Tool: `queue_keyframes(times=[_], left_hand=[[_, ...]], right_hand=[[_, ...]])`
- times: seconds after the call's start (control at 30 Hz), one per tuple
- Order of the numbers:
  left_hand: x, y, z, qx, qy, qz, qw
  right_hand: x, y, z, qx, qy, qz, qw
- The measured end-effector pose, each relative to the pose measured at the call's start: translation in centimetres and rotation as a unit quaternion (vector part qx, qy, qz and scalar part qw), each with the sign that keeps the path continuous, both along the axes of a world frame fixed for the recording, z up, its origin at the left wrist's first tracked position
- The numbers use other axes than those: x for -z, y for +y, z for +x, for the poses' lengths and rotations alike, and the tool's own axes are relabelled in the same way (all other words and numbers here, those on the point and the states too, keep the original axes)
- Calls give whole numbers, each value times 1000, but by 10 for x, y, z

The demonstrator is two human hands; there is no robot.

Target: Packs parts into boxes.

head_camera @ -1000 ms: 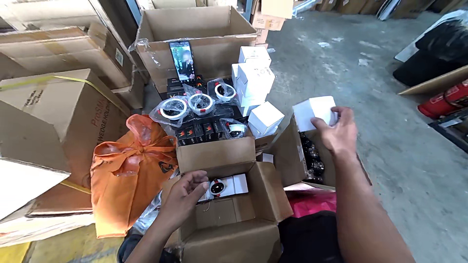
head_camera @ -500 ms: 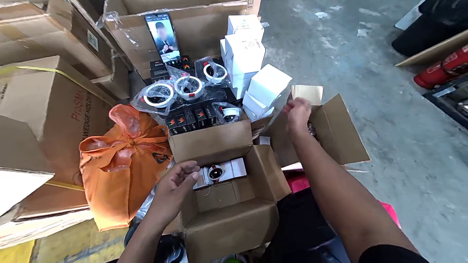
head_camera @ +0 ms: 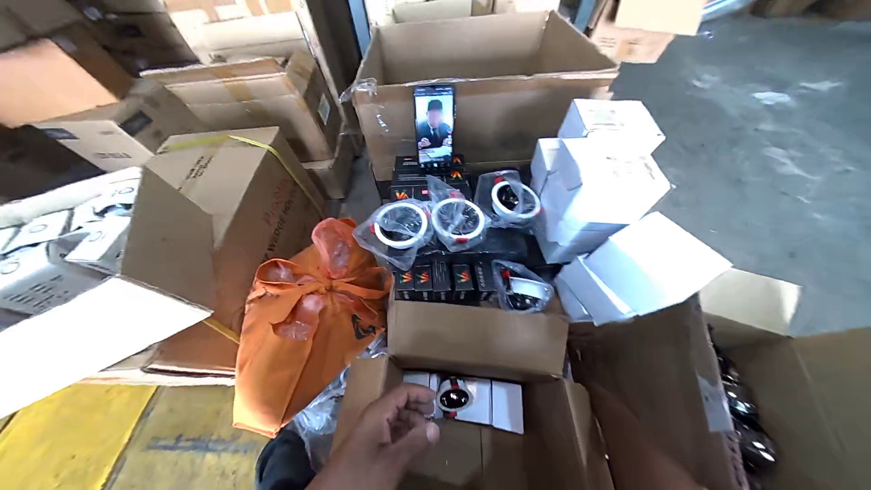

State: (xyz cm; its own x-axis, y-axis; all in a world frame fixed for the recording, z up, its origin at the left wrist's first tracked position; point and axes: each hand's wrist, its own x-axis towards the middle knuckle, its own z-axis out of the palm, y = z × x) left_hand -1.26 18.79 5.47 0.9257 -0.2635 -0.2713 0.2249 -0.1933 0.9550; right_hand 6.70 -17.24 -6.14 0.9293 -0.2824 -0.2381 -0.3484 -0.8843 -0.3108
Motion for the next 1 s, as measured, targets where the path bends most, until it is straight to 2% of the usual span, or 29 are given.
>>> queue_keyframes(times=[0.07,0.1,0.17,0.2,0.27,0.5,0.63,0.73,0.8,0.9,1.0], left_hand=[[2,1,1,0,5,5,1000],[2,1,2,1,9,6,1000],[3,1,3,10,10,2,1000],[3,1,3,17,10,4,1000],[0,-2,2,29,9,9,1000],[-17,-10,-2,69,-11,24,997],[-26,-11,-10,114,-6,54,992],[-29,-9,-20,151,-8,69,986],[-31,-4,-27,169,-11,70,983],[-35,5,-37,177,-15,77,981],[-35,12,-44,174,-18,85,981]], right_hand=[[6,-15,25,-1,155,45,987],[32,-28,35,-25,177,33,983],[131,-68,53,-110,120,-42,986],[160,-85,63,-164,130,-79,975],[160,-98,71,-221,167,-129,952],[66,-108,59,-241,180,-149,942],[-8,-99,49,-260,149,-173,938],[-81,-91,35,-232,137,-174,947],[-139,-91,19,-213,97,-127,964],[-220,-95,-7,-197,-13,31,980],[-263,-87,-25,-131,-154,167,965]])
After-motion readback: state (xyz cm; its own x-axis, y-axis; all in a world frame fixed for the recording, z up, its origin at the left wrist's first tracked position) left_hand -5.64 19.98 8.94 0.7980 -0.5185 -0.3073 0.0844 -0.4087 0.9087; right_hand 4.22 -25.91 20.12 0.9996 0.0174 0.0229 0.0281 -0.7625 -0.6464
